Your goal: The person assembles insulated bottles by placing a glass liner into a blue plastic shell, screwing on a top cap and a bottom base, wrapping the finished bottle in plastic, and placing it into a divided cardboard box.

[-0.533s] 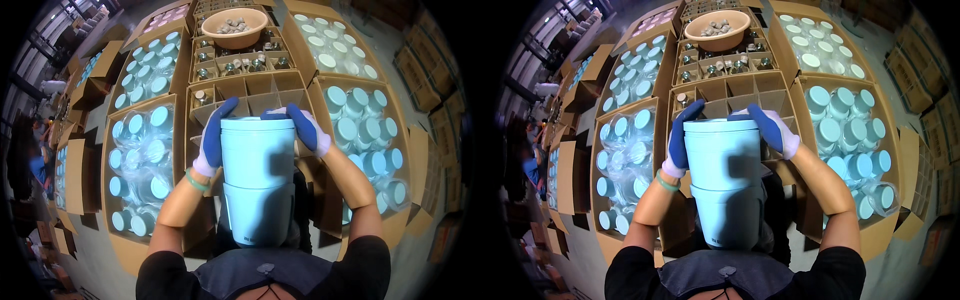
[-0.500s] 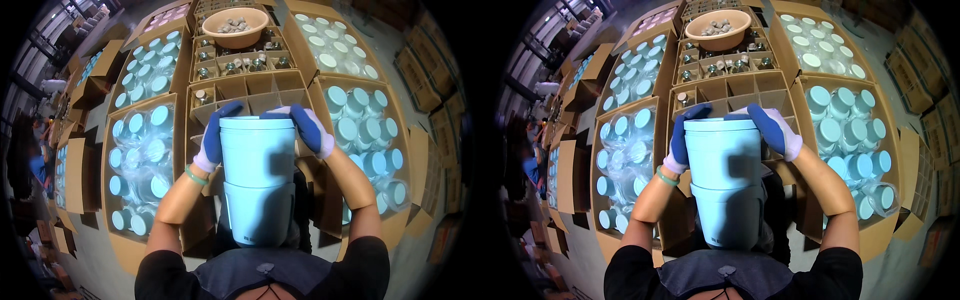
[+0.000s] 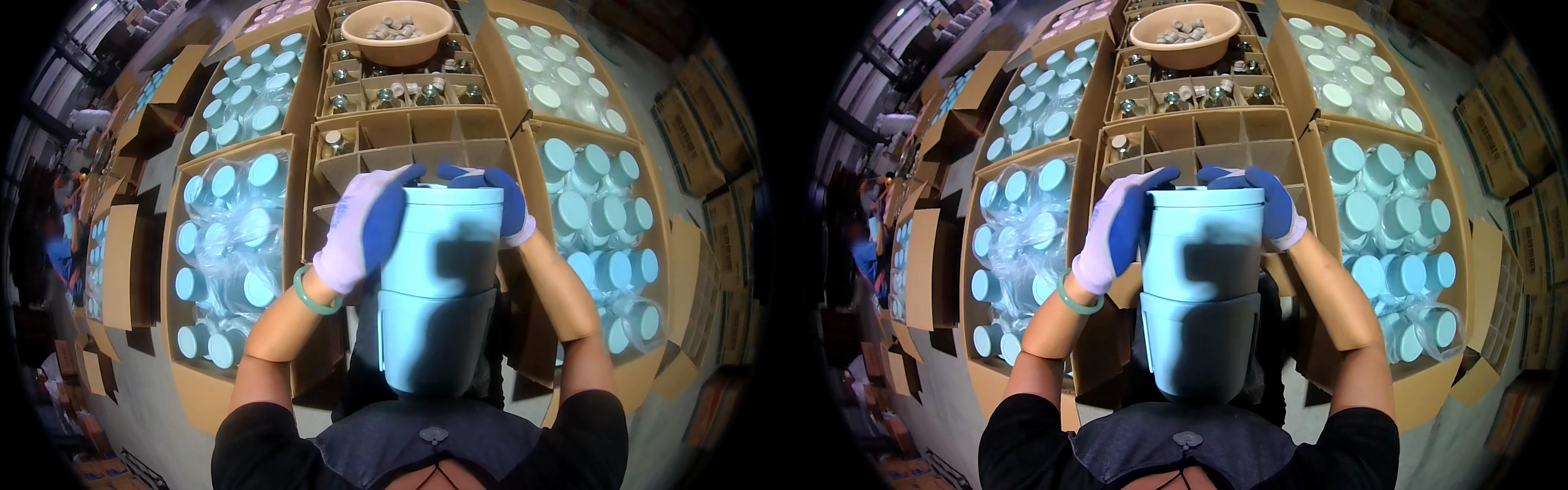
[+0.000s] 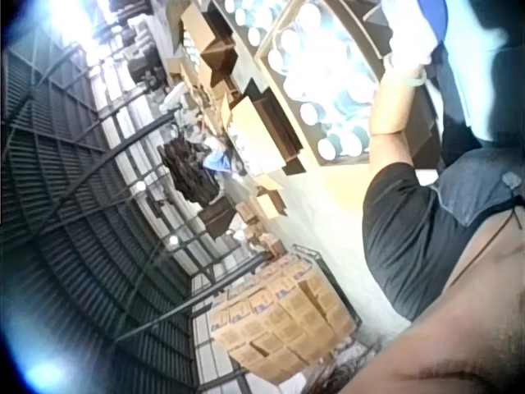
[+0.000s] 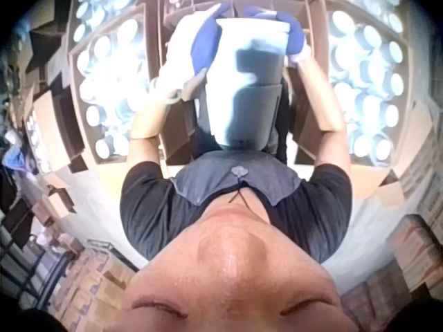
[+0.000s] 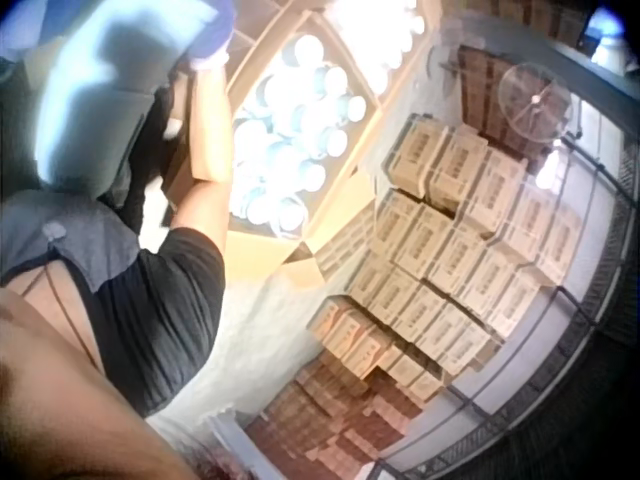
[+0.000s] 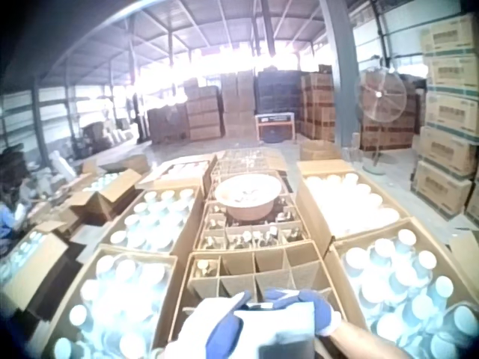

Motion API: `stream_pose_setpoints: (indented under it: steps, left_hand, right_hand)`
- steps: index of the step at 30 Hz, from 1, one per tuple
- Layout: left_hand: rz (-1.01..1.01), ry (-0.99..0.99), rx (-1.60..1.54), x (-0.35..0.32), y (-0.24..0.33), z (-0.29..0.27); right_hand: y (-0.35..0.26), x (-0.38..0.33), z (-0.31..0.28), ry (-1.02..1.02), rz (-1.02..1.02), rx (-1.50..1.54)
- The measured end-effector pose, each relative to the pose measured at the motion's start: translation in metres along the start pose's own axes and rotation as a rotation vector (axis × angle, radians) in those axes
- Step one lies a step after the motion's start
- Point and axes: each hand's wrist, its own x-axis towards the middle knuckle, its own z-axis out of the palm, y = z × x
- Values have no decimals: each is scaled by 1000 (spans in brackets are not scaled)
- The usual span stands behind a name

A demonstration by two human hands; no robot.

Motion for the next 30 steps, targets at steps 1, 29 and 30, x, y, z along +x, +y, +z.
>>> stream_pose_setpoints:
  steps: [1,29,30]
  left_hand:
    - [-209,-32,-207,-3,-6,2]
    - [-420,26,-1106,9,-56,30]
    - [-492,-103,-1035,-3,-77,30]
  right_hand:
    - [-8,1,3,22,43,1]
    - [-58,-11,19,-55,-38,-583]
    - [-54,-7,26,-115,108,-470]
